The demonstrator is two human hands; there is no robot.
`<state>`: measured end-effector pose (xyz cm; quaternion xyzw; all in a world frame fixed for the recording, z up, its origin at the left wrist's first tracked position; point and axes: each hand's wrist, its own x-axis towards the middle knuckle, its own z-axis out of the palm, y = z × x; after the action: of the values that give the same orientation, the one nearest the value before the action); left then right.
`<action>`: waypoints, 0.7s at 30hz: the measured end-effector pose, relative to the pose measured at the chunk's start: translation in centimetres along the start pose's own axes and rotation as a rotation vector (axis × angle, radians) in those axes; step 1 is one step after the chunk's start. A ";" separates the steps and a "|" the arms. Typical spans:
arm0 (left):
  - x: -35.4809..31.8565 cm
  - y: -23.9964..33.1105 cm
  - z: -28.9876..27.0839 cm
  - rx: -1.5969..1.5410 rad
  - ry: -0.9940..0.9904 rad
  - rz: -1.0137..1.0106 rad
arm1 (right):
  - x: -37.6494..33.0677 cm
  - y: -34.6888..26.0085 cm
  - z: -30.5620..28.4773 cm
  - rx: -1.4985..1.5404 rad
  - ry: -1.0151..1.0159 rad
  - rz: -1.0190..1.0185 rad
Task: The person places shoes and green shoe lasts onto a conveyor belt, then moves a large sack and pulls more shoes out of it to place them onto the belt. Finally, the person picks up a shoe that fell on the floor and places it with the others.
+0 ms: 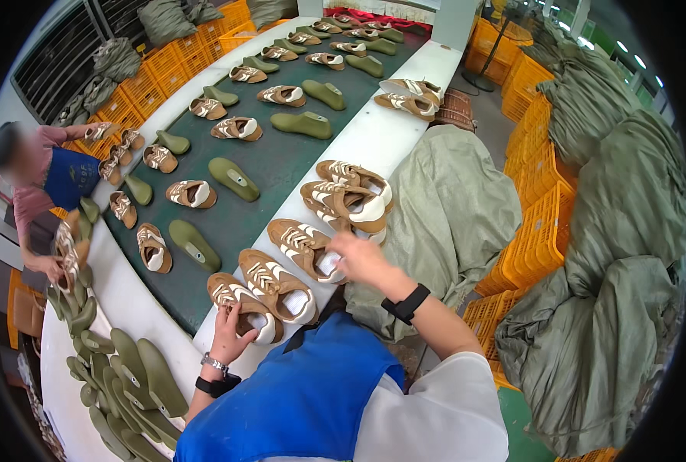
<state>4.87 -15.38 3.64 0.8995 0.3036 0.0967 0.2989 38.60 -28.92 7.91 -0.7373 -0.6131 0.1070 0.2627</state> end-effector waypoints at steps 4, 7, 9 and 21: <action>-0.3 0.8 0.7 0.041 0.080 -0.040 | 2.0 2.9 -4.4 -0.387 0.194 0.266; 0.2 0.8 0.6 0.042 0.064 -0.061 | 3.1 7.1 -7.1 -0.237 0.040 0.155; -0.6 0.9 0.5 0.032 0.057 -0.066 | 4.5 4.3 -11.0 -0.056 0.160 0.256; 0.9 2.3 2.0 0.005 0.160 -0.130 | 1.4 -2.5 -1.3 -0.141 -0.548 -0.155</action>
<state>7.41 -17.28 3.36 0.8680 0.3846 0.1477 0.2770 37.38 -27.65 10.53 -0.6485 -0.7215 0.2389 0.0428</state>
